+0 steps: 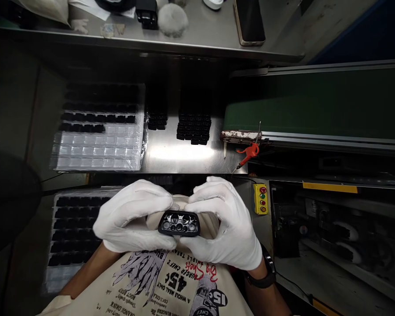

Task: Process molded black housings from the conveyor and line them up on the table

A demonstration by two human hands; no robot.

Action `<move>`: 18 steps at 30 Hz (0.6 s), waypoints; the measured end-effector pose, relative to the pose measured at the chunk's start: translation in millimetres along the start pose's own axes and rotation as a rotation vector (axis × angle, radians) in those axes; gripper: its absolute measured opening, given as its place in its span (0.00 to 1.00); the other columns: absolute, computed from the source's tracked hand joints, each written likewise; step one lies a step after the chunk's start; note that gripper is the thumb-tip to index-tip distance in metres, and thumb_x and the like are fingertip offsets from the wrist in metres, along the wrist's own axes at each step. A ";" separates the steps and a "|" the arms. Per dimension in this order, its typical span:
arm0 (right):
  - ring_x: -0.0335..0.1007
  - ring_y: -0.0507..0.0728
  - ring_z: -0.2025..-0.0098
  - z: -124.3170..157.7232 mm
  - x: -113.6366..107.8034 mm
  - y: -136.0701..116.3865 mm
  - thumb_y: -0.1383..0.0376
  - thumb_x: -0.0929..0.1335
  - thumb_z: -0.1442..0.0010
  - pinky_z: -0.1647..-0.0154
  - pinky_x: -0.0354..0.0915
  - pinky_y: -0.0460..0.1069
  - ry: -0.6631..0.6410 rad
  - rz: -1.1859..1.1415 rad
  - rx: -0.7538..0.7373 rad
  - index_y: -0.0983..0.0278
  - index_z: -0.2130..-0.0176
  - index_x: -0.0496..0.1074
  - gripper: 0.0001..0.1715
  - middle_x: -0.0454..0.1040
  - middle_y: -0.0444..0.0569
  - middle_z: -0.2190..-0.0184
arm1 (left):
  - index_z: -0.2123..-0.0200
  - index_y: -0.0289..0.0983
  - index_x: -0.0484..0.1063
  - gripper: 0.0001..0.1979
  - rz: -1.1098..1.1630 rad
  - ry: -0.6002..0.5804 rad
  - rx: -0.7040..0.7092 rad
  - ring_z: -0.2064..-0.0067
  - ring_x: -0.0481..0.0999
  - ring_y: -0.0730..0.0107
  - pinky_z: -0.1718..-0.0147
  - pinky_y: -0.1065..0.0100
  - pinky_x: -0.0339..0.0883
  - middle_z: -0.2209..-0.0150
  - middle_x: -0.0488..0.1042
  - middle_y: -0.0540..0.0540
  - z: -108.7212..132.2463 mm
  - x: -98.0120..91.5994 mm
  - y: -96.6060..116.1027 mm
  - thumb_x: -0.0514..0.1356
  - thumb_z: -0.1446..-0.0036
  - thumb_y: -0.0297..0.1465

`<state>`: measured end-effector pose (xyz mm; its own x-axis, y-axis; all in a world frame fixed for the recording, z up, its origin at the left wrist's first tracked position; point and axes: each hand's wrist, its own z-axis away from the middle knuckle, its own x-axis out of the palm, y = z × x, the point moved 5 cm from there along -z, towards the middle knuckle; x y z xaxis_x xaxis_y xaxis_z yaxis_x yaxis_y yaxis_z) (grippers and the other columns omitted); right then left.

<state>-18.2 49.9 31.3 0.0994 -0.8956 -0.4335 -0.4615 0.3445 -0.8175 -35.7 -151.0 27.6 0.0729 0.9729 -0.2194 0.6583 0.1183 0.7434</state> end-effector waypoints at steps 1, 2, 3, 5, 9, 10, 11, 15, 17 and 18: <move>0.82 0.64 0.49 -0.2 0.3 0.0 0.59 0.80 0.40 0.37 0.74 0.68 -0.005 -0.001 0.002 0.60 0.50 0.79 0.20 0.83 0.50 0.55 | 0.38 0.36 0.79 0.33 -0.005 -0.009 0.006 0.65 0.89 0.64 0.63 0.63 0.87 0.62 0.89 0.46 -1.0 -0.4 0.4 0.81 0.43 0.40; 0.82 0.64 0.49 -0.3 0.5 0.1 0.60 0.80 0.40 0.37 0.74 0.68 -0.008 -0.001 0.003 0.60 0.50 0.79 0.20 0.83 0.50 0.55 | 0.38 0.36 0.79 0.33 -0.011 -0.014 0.013 0.65 0.89 0.65 0.63 0.64 0.87 0.62 0.89 0.46 -2.3 -1.0 0.8 0.81 0.43 0.39; 0.82 0.65 0.49 -0.4 0.6 0.3 0.60 0.80 0.41 0.37 0.74 0.68 -0.010 -0.001 0.004 0.60 0.50 0.79 0.20 0.83 0.50 0.55 | 0.39 0.36 0.79 0.33 -0.016 -0.014 0.019 0.65 0.89 0.65 0.62 0.64 0.87 0.62 0.89 0.47 -3.6 -1.7 1.1 0.81 0.44 0.39; 0.82 0.65 0.49 -0.3 0.7 0.9 0.61 0.81 0.41 0.37 0.74 0.68 -0.011 -0.003 0.005 0.60 0.51 0.79 0.20 0.83 0.50 0.55 | 0.40 0.34 0.79 0.33 -0.011 -0.013 0.025 0.65 0.89 0.65 0.62 0.64 0.86 0.62 0.89 0.46 -5.5 -2.8 1.9 0.82 0.44 0.38; 0.82 0.64 0.50 -0.8 0.8 1.9 0.63 0.80 0.43 0.39 0.76 0.67 0.016 0.007 -0.007 0.60 0.51 0.79 0.20 0.83 0.50 0.56 | 0.40 0.37 0.80 0.32 0.005 -0.029 -0.028 0.63 0.89 0.64 0.63 0.64 0.86 0.63 0.88 0.47 -5.0 -1.4 2.9 0.82 0.45 0.38; 0.82 0.64 0.51 -1.2 0.5 2.1 0.63 0.80 0.42 0.40 0.76 0.67 0.029 0.015 -0.012 0.60 0.51 0.79 0.20 0.83 0.50 0.56 | 0.40 0.39 0.80 0.32 0.005 -0.028 -0.062 0.61 0.89 0.63 0.62 0.64 0.86 0.62 0.88 0.48 -4.5 -0.9 2.5 0.82 0.45 0.39; 0.83 0.64 0.51 -1.8 0.3 2.3 0.63 0.80 0.42 0.41 0.76 0.67 0.042 0.022 -0.015 0.59 0.51 0.79 0.19 0.83 0.50 0.57 | 0.39 0.40 0.80 0.32 0.001 -0.025 -0.102 0.60 0.89 0.62 0.61 0.63 0.86 0.61 0.88 0.48 -4.4 -0.7 1.6 0.82 0.45 0.40; 0.82 0.64 0.52 -5.3 -1.1 5.3 0.64 0.79 0.42 0.42 0.77 0.67 0.054 0.094 -0.004 0.58 0.51 0.78 0.19 0.83 0.50 0.57 | 0.45 0.40 0.82 0.21 -0.023 -0.131 -0.186 0.57 0.88 0.63 0.56 0.64 0.84 0.58 0.88 0.46 -11.4 2.8 -2.8 0.78 0.39 0.36; 0.82 0.63 0.52 -7.2 -2.1 7.3 0.66 0.79 0.43 0.41 0.77 0.67 0.036 0.196 -0.014 0.58 0.51 0.77 0.21 0.82 0.50 0.57 | 0.52 0.40 0.82 0.08 -0.073 -0.322 -0.133 0.63 0.85 0.68 0.63 0.67 0.79 0.61 0.87 0.48 -17.1 9.2 -3.4 0.72 0.32 0.32; 0.82 0.63 0.52 -8.0 -2.4 8.5 0.65 0.80 0.43 0.39 0.76 0.68 0.022 0.251 -0.027 0.58 0.51 0.77 0.21 0.82 0.49 0.57 | 0.54 0.40 0.81 0.02 -0.126 -0.421 -0.091 0.67 0.82 0.71 0.67 0.67 0.74 0.64 0.85 0.50 -18.8 12.4 -3.6 0.68 0.28 0.30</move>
<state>-29.4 52.8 28.4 -0.0404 -0.7889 -0.6133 -0.4931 0.5495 -0.6744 -51.1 -135.6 34.1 0.3072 0.7865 -0.5358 0.6142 0.2661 0.7429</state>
